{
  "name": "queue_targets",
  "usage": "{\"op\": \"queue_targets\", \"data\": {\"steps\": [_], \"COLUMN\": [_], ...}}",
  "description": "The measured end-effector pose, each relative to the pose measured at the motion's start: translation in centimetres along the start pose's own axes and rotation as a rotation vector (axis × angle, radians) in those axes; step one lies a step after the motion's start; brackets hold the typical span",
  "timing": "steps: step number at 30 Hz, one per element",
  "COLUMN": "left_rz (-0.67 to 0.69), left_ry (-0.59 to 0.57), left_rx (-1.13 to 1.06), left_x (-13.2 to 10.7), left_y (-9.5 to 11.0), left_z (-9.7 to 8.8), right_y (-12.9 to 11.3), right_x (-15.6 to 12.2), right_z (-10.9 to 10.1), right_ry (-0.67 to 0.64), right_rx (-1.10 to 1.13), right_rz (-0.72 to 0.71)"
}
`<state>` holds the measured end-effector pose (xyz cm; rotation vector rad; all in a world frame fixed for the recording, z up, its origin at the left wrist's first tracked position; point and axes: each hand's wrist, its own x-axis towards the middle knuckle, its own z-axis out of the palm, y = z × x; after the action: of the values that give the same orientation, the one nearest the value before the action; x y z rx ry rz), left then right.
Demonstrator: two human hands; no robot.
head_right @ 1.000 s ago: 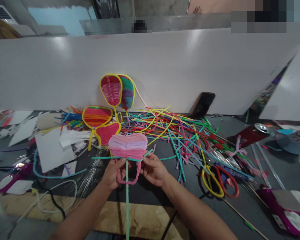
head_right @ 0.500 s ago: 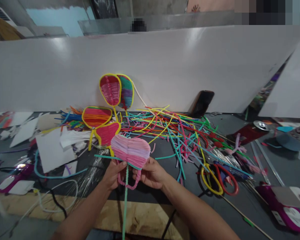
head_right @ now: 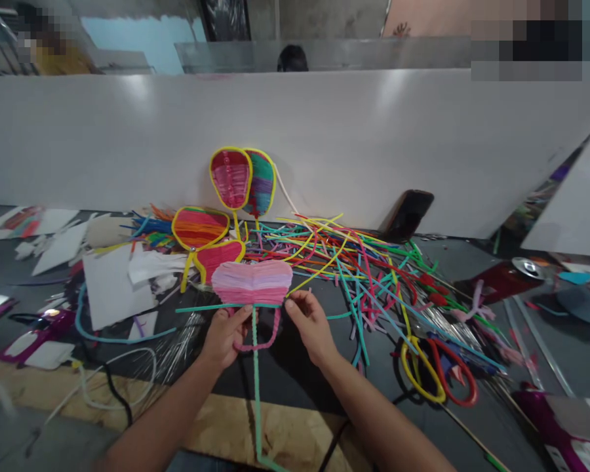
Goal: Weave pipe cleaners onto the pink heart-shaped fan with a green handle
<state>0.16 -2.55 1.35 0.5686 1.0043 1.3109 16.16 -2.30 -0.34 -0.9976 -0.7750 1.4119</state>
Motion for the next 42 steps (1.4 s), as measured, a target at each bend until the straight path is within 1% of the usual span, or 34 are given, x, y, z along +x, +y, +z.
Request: {"op": "queue_targets", "data": {"steps": [1, 3, 6, 9, 12, 17, 19, 22, 24, 27, 29, 32, 34, 36, 39, 42], "left_rz": [-0.004, -0.022, -0.04, -0.038, -0.021, 0.011, 0.034, 0.134, 0.191, 0.235, 0.257, 0.247, 0.238, 0.257, 0.257, 0.199], "left_ry": [-0.016, -0.055, -0.135, -0.16, -0.155, -0.197, -0.164, -0.066, -0.019, 0.005, 0.004, 0.001, 0.033, 0.08, 0.107, 0.087], "left_rx": [0.012, 0.03, 0.059, 0.136, 0.2, 0.271, 0.296, 0.283, 0.261, 0.193, 0.134, 0.15, 0.204, 0.237, 0.213, 0.139], "left_x": [-0.1, -0.3, -0.6, -0.8, -0.9, -1.0, -1.0, -0.8, -0.6, -0.5, -0.5, -0.6, -0.5, -0.3, 0.0, 0.1], "left_y": [-0.2, -0.6, -1.0, -1.2, -1.2, -1.1, -1.2, -1.4, -1.4, -1.1, -0.8, -0.7, -0.9, -1.1, -1.3, -1.1], "left_z": [0.0, 0.0, 0.2, 0.3, 0.4, 0.3, 0.3, 0.2, 0.2, 0.4, 0.5, 0.2, -0.1, -0.6, -0.9, -0.7], "right_y": [0.1, 0.3, 0.6, 0.9, 1.2, 1.3, 1.3, 1.3, 1.4, 1.6, 1.6, 1.4, 1.3, 1.2, 1.5, 1.8], "right_x": [-0.2, -0.6, -1.1, -1.3, -1.3, -1.4, -1.5, -1.5, -1.4, -1.3, -1.3, -1.4, -1.5, -1.5, -1.4, -1.4], "right_z": [0.2, 0.5, 0.7, 0.6, 0.4, 0.8, 1.0, 1.1, 1.0, 0.9, 0.8, 1.0, 1.1, 1.2, 0.9, 0.8], "right_ry": [-0.052, -0.15, -0.228, -0.252, -0.243, -0.194, -0.173, -0.144, -0.1, -0.038, -0.021, -0.042, -0.056, -0.049, -0.022, -0.004], "right_rx": [0.006, 0.08, 0.187, 0.201, 0.185, 0.169, 0.175, 0.166, 0.126, 0.069, 0.038, 0.006, -0.006, -0.015, -0.03, -0.036], "right_rz": [0.04, 0.17, 0.357, 0.408, 0.386, 0.346, 0.311, 0.248, 0.218, 0.176, 0.141, 0.096, 0.077, 0.07, 0.076, 0.081]}}
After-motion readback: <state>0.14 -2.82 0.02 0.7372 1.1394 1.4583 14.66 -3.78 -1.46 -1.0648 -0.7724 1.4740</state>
